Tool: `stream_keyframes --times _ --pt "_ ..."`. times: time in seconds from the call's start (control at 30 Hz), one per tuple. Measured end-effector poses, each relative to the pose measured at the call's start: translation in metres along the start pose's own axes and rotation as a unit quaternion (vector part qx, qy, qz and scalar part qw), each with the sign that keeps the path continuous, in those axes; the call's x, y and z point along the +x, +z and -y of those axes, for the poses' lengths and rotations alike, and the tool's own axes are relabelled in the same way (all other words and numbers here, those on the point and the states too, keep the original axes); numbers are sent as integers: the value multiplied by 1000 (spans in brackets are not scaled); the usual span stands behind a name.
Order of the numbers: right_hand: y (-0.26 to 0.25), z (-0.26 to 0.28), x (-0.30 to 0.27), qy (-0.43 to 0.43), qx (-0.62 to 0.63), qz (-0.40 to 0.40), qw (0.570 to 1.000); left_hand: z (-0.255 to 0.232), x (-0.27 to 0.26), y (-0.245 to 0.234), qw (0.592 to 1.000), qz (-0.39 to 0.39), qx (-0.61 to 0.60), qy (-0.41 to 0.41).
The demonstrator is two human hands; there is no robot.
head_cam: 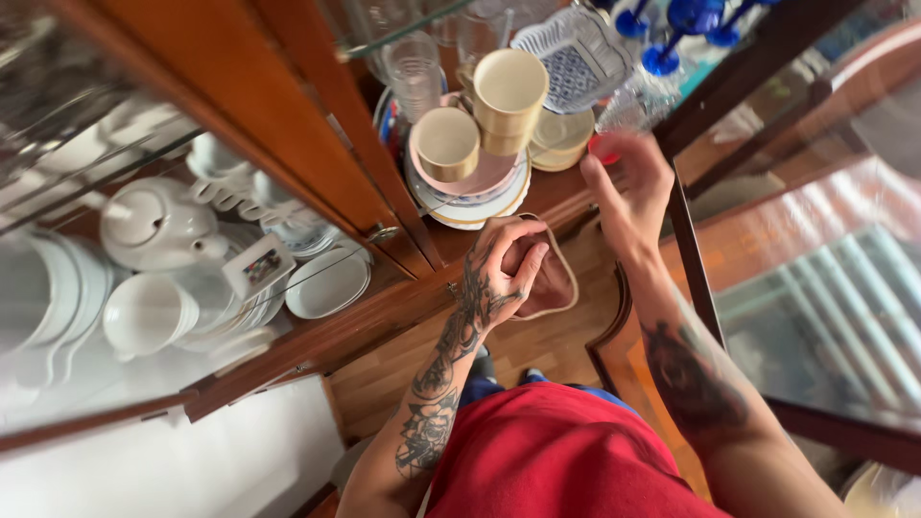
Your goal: The person wipes the inside and outside of several small mugs using a cloth and then places them onto a shelf in a glass cabinet.
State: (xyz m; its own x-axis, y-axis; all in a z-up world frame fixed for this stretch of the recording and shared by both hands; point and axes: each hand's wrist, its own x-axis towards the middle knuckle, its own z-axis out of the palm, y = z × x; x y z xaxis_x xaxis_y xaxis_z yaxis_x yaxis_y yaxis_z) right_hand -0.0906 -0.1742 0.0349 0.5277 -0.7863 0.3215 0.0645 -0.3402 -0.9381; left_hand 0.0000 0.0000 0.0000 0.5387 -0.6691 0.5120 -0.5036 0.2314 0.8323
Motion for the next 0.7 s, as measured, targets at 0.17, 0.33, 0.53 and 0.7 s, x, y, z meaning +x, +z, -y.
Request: stream_keyframes --times 0.17,0.33,0.53,0.7 --pt "-47 -28 -72 85 106 151 979 2 -4 30 996 65 -67 9" --pt "-90 -31 -149 232 51 66 969 0 -15 78 975 175 -134 30" --pt "-167 -23 -269 218 76 -42 972 6 -66 142 844 483 -220 -78" --pt "-220 11 -346 148 -152 -62 975 -17 -145 202 766 591 -250 -16"
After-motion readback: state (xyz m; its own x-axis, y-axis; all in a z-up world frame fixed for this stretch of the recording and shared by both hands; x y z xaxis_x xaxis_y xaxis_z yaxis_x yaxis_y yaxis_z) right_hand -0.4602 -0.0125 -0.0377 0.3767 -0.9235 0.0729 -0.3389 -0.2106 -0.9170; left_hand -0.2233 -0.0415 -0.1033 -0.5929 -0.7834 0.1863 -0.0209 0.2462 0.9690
